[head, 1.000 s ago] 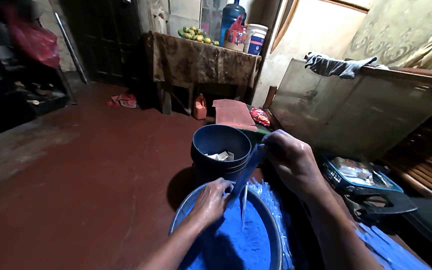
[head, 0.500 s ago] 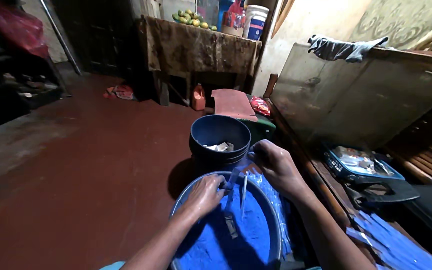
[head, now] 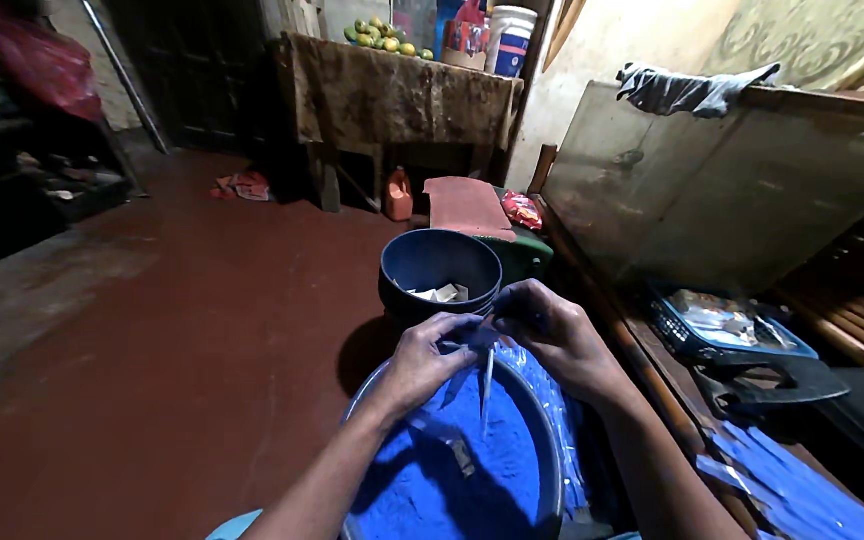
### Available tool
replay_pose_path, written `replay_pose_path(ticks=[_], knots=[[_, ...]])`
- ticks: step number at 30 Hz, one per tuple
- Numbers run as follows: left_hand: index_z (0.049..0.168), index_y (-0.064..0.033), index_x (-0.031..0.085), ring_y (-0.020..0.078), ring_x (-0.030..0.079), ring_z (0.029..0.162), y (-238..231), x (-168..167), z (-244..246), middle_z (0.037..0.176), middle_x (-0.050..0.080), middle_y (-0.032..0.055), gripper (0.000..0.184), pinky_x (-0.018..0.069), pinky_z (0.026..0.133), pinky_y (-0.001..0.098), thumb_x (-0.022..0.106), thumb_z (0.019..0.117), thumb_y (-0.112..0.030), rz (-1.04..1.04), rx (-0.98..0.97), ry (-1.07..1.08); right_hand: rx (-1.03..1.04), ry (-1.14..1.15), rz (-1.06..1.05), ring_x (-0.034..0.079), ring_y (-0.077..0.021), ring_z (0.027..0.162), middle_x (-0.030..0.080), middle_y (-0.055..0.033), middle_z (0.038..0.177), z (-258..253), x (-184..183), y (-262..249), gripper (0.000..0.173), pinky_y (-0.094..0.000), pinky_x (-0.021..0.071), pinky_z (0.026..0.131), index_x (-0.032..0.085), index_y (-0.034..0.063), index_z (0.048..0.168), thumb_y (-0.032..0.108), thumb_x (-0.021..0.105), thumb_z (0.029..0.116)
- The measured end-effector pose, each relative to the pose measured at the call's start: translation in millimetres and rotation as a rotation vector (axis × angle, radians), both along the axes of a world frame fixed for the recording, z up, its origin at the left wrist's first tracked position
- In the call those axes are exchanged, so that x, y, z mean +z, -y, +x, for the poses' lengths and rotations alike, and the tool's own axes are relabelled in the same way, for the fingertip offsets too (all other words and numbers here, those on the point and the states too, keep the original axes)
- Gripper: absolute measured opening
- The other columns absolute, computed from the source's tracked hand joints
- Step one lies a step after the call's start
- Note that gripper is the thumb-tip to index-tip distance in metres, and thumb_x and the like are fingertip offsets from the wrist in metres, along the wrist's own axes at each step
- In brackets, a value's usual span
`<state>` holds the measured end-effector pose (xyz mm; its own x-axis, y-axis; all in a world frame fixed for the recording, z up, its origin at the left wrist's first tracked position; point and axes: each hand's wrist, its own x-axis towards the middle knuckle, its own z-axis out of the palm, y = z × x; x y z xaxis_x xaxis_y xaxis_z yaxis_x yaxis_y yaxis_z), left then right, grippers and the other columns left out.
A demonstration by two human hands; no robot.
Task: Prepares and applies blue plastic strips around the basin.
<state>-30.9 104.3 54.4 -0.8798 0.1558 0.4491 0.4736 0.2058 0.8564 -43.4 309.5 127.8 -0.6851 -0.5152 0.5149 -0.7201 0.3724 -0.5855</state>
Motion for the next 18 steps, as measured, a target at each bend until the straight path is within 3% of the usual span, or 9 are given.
replay_pose_path(ticks=[5,13,18], knots=[[0.101,-0.0051,0.079,0.0002,0.069,0.098,-5,7,1,0.102,0.076,0.0018,0.014,0.0552,0.090,0.0168,0.070,0.0942,-0.012,0.068,0.037,-0.147,0.016,-0.136,-0.057,0.068,-0.0042,0.086,0.071,-0.0030,0.097,1,7,8,0.027,-0.0209,0.0574,0.078,0.063,0.0029,0.121,0.003,0.067,0.0946],[0.096,-0.0057,0.080,-0.0021,0.068,0.097,5,6,-2,0.099,0.076,0.0000,0.012,0.0535,0.090,0.0159,0.070,0.0951,-0.014,-0.002,0.057,-0.099,-0.030,-0.361,-0.089,0.064,-0.0053,0.076,0.068,-0.0048,0.093,10,27,21,0.030,-0.0199,0.0553,0.069,0.064,0.0005,0.120,-0.002,0.067,0.0903],[0.096,-0.0059,0.080,0.0003,0.067,0.098,11,-2,-5,0.100,0.076,0.0019,0.015,0.0516,0.092,0.0182,0.069,0.0957,-0.016,-0.113,0.080,-0.121,-0.069,-0.456,-0.091,0.065,-0.0068,0.074,0.069,-0.0070,0.092,8,39,27,0.028,-0.0218,0.0562,0.067,0.062,-0.0015,0.120,0.000,0.066,0.0920]])
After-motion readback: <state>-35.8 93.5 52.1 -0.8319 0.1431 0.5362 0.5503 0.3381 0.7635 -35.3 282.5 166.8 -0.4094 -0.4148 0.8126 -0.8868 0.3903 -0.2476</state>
